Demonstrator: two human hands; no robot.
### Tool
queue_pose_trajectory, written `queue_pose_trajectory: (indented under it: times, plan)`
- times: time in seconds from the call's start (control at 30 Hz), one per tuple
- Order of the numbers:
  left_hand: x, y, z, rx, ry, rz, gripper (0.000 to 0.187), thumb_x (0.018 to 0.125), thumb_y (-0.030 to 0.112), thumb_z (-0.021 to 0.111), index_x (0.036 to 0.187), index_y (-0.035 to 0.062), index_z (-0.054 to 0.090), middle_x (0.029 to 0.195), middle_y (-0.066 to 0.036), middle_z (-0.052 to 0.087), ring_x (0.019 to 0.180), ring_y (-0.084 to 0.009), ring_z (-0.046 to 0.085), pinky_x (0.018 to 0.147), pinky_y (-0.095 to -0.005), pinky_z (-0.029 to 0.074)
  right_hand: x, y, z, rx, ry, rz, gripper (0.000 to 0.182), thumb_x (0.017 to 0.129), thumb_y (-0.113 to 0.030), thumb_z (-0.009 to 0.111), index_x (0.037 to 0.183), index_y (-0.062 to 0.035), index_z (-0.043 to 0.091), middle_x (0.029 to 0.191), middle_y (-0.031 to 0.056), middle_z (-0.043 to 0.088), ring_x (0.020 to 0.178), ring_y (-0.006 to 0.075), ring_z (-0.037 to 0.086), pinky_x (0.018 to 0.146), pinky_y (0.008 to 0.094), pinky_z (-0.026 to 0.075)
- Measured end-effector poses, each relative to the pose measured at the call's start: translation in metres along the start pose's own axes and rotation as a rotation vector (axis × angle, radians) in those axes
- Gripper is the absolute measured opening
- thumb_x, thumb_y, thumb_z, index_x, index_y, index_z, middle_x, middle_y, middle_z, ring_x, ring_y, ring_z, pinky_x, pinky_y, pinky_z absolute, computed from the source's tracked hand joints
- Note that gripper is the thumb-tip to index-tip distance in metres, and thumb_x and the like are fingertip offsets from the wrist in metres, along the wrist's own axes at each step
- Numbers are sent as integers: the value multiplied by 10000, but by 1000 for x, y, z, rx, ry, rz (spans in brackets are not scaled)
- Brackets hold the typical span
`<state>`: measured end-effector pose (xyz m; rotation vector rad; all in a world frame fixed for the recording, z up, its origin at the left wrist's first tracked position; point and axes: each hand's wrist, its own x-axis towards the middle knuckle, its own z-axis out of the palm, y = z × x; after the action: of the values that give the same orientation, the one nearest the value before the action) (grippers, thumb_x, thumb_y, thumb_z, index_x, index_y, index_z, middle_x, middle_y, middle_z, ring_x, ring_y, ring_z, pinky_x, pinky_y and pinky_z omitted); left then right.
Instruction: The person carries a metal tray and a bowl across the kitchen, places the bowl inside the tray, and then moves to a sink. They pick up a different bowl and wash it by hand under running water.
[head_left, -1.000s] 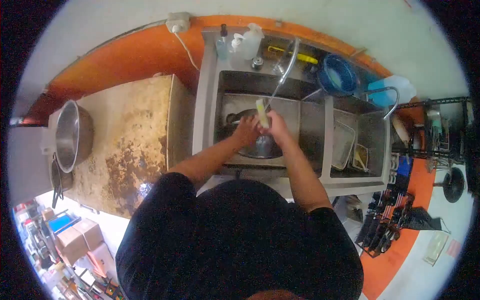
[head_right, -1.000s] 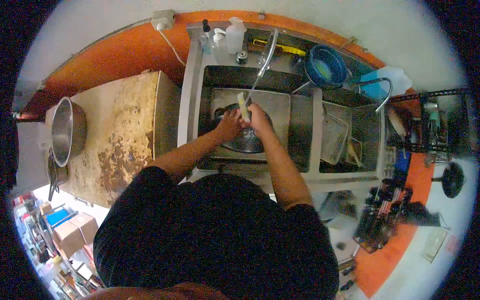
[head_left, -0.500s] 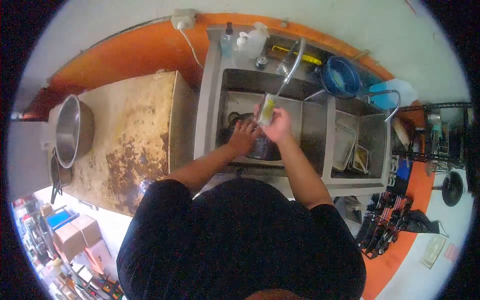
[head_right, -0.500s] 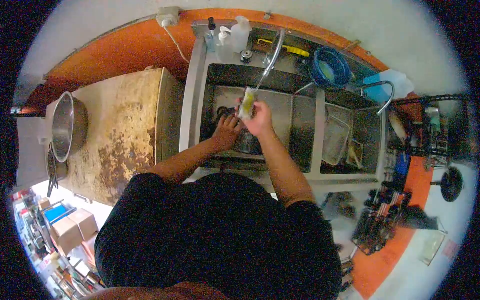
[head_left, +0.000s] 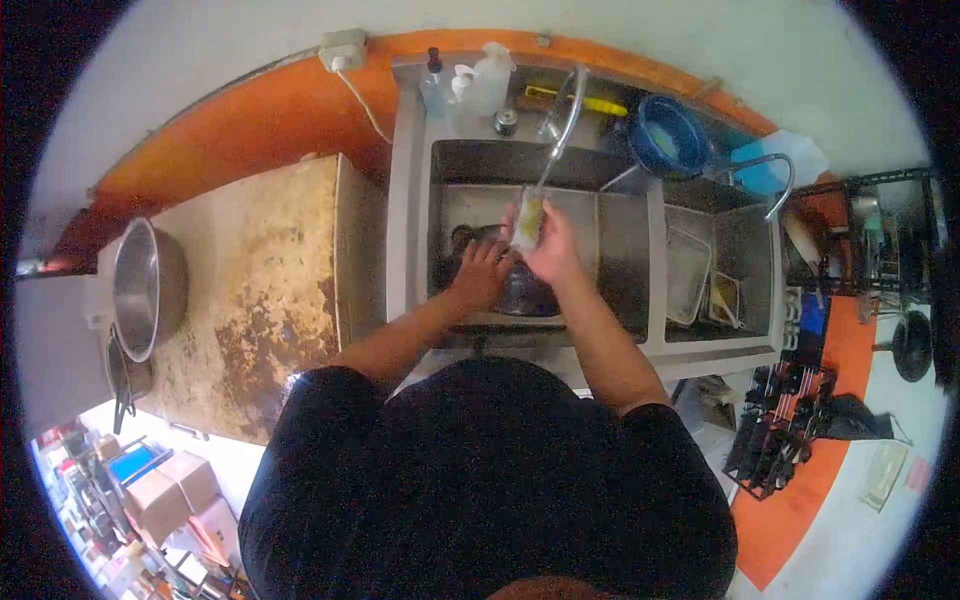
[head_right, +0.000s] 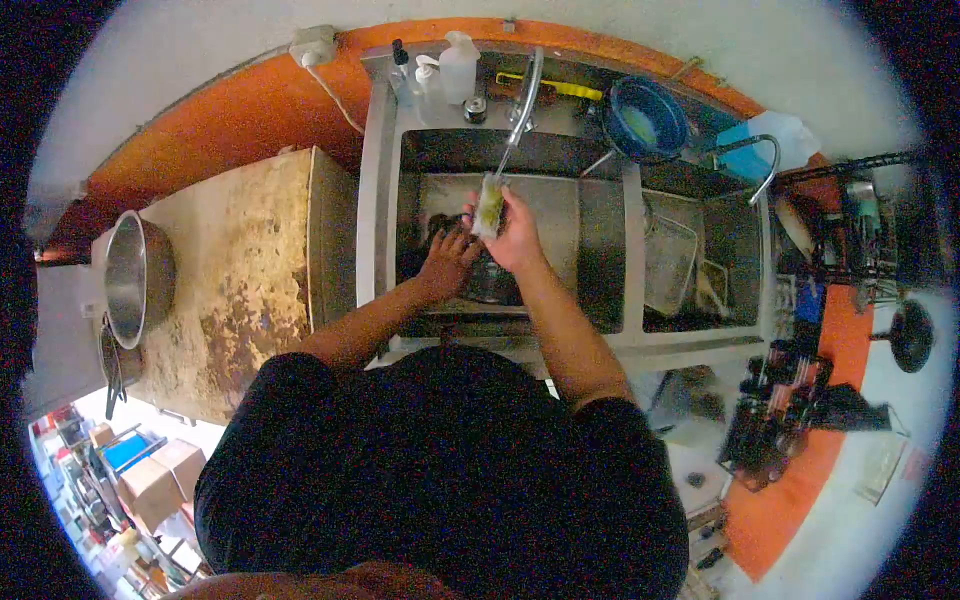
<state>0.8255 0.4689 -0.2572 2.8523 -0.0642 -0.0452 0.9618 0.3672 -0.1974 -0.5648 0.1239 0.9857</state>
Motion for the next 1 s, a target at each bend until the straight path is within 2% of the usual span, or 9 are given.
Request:
queue_pose_trajectory:
  times: [0.13,0.27,0.33,0.43,0.53,0.63,0.87,0.93,1.0]
  plan:
    - [0,-3,0,35,-17,3,687,758,203,618,1389,105,365,1389,-204,380,1323,-401,322,1079,-603,229,4,-2,8,-55,43,29,430,916,-418,539,1125,-43,564,1081,145,633,953,295,612,841,443,496]
    - [-2,-3,-3,-17,35,10,625,762,155,592,1355,107,399,1372,-180,406,1284,-398,370,1053,-610,268,14,-3,13,-41,58,32,396,918,-407,555,1100,-56,579,1032,129,648,927,270,618,837,418,495]
    - [-3,-5,-4,-43,83,17,600,764,134,580,1340,108,414,1372,-171,410,1273,-394,383,1043,-610,283,17,-4,20,-58,110,-74,331,909,-354,588,1081,-71,588,990,116,656,921,254,622,843,392,490]
    - [-4,-8,-4,6,83,28,596,750,139,598,1320,112,428,1359,-153,419,1252,-386,403,1027,-608,305,28,-5,10,65,55,-78,250,908,-261,594,1073,-73,586,1013,122,648,924,263,621,869,394,486]
    - [-4,-10,4,29,122,31,597,740,142,606,1313,114,441,1339,-150,428,1243,-379,411,1029,-603,305,28,-3,19,21,27,-181,219,895,-168,589,1088,-66,570,1044,133,636,957,282,617,891,410,489]
    - [-4,-9,4,26,113,19,586,741,143,606,1306,118,450,1330,-152,431,1236,-371,418,1032,-597,302,29,-4,19,-4,-14,-178,229,884,-106,569,1106,-58,546,1069,141,623,997,304,608,922,433,483]
    - [-2,-4,-5,13,92,34,573,764,143,602,1314,148,442,1324,-144,447,1241,-374,420,1027,-586,310,27,-13,15,63,-5,-128,252,881,-103,554,1114,-12,525,1087,146,614,1043,324,591,958,445,470]
    - [-1,1,-8,-15,81,45,568,767,148,602,1313,150,447,1319,-148,453,1243,-373,419,1029,-584,309,24,-16,20,101,-60,-137,288,917,-177,552,1129,14,513,1124,149,595,1080,325,572,962,445,469]
    - [3,4,-4,24,54,33,573,773,165,607,1322,154,445,1317,-157,456,1246,-369,417,1027,-594,309,27,-16,11,116,-67,-128,316,929,-226,547,1150,-3,511,1141,141,587,1099,322,562,968,468,464]
